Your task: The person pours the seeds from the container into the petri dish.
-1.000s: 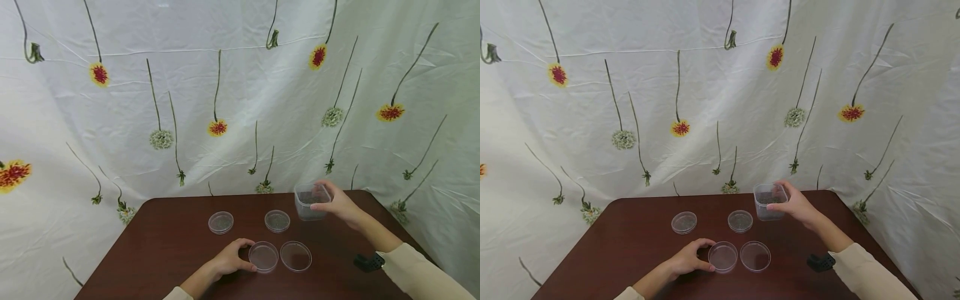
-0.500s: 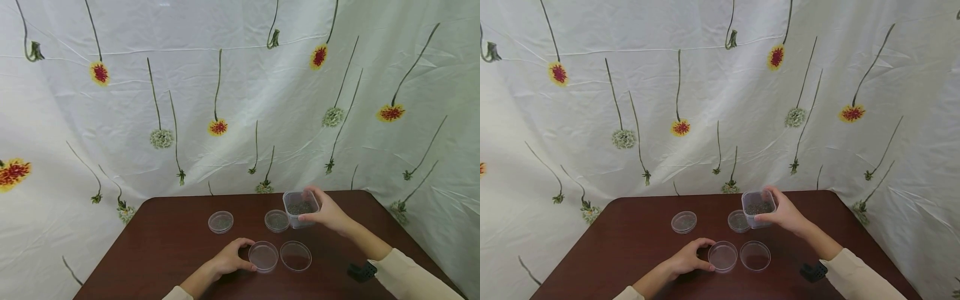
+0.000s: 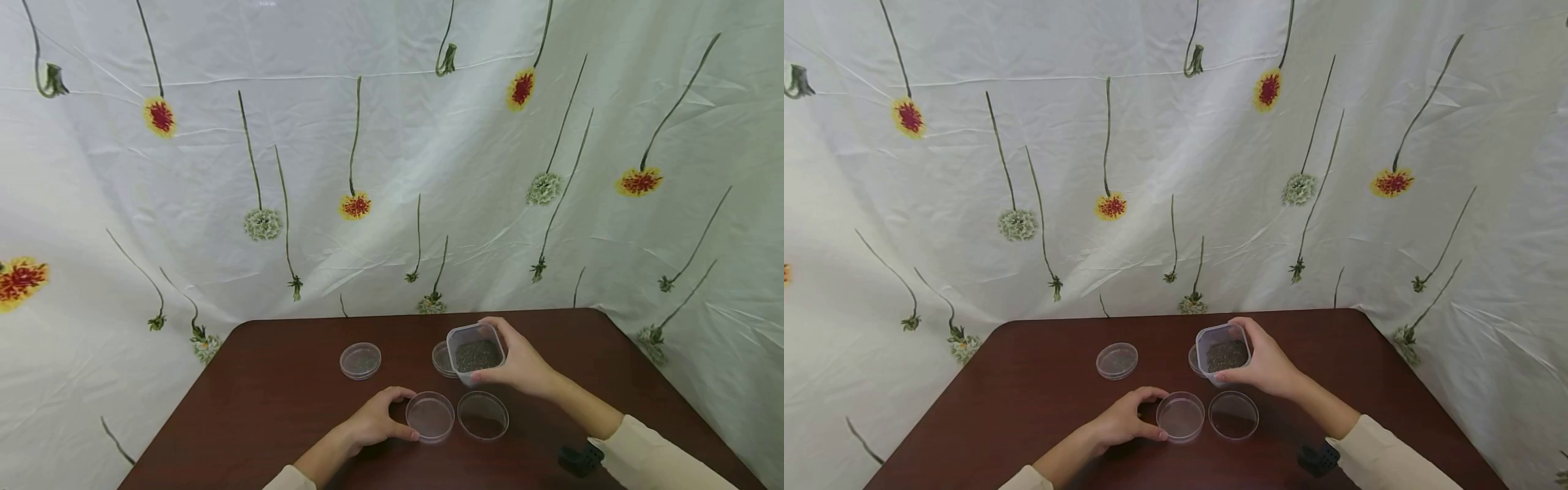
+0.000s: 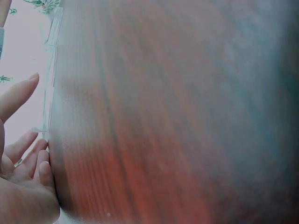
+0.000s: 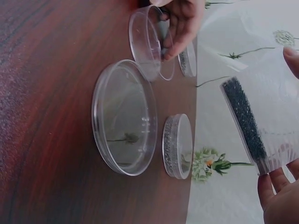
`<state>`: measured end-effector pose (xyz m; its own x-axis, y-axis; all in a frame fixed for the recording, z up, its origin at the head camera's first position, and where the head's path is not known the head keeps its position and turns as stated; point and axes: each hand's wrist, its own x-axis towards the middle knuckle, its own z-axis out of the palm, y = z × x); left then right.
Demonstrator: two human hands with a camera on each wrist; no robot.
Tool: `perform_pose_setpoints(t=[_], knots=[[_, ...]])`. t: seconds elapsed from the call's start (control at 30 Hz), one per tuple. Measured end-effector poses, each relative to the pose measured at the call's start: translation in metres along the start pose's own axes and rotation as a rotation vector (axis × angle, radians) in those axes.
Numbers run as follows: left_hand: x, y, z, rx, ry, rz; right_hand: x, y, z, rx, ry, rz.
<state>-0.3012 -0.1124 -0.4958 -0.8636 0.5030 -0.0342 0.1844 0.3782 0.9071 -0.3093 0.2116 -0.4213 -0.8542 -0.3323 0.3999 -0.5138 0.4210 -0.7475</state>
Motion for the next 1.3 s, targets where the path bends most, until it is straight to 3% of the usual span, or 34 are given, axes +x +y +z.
perform_pose_setpoints(t=[0.67,0.77,0.93,1.3], knots=[[0.000,0.001,0.001,0.009,0.016,-0.002,-0.001,0.008,0.036,-0.286,0.040,-0.198],[-0.001,0.001,0.001,0.010,0.017,-0.002,0.001,0.007,0.041,-0.369,0.048,-0.229],[0.000,0.002,0.001,0.015,0.019,0.005,0.002,0.006,0.046,-0.498,0.059,-0.296],[0.000,0.002,0.000,0.019,0.018,0.024,0.003,0.013,0.053,-0.635,0.068,-0.436]])
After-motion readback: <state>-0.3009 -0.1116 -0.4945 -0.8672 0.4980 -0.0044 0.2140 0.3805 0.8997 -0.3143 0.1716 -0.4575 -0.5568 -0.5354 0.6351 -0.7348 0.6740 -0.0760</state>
